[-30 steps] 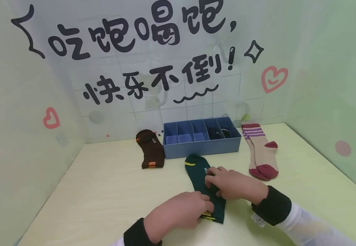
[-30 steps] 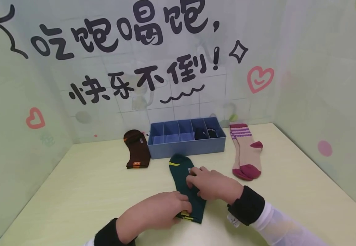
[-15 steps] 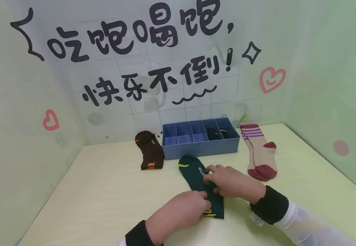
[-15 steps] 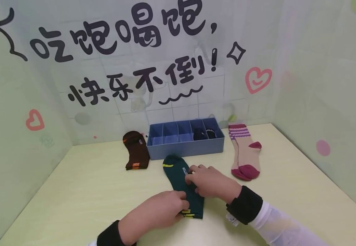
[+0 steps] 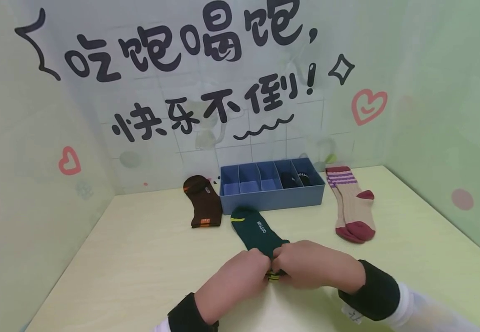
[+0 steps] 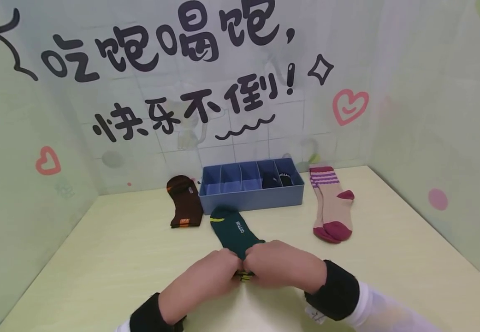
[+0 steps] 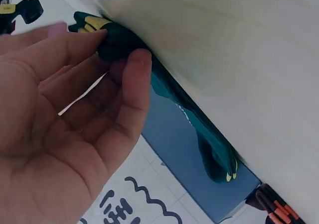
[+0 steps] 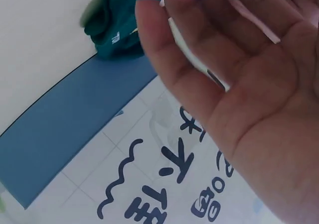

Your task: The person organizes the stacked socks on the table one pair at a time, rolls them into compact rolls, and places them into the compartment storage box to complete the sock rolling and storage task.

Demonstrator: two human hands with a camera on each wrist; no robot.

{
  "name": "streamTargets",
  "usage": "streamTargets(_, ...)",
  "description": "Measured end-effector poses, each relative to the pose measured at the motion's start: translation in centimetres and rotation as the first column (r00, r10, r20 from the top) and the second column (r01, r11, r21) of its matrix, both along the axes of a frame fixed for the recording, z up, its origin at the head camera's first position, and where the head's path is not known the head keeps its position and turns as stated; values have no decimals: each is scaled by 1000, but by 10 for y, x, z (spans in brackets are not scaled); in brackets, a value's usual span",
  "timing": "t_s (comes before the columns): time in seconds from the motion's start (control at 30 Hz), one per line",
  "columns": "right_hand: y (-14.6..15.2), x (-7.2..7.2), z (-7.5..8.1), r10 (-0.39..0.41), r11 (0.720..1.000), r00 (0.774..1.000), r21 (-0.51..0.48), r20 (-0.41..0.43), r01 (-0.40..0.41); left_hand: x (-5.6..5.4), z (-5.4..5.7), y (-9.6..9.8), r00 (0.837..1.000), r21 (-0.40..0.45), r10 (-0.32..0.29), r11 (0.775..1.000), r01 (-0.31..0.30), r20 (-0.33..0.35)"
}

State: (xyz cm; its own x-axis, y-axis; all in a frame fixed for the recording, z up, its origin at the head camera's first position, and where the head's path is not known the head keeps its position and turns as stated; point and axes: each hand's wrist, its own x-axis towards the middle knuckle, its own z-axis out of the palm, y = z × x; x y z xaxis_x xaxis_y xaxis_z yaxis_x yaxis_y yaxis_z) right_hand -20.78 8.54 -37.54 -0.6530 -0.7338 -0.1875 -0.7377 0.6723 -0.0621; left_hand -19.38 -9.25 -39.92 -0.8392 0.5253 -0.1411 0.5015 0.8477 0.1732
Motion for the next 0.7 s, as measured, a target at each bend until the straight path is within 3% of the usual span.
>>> streamTargets(0.07,-1,3,0,-11,1000,999,-1,37,11,-3,0,-2,993,69,48,996,-55,104)
streamTargets(0.13,-1,5,-3,-4,1000,999,-7,38,4,-5,0,-4,976,132,88,985,-116,199)
streamTargets(0.23,-2,9,-9,73,997,996,-15,-55,-74,-7,1,-7,958,197,113,966,-168,264)
streamTargets(0.33,-4,10,-12,128,991,982,-11,-139,-131,-7,2,-9,965,207,101,966,-153,241)
streamTargets(0.43,-5,6,-12,132,990,979,-20,-154,-136,-6,4,-8,976,183,87,975,-124,199)
streamTargets(0.57,-2,-6,-13,102,990,994,-99,-34,-105,-4,3,-6,992,116,65,990,-78,113)
streamTargets(0.7,2,-21,-17,87,977,988,-203,129,-59,-2,1,-3,1000,25,22,999,-22,-12)
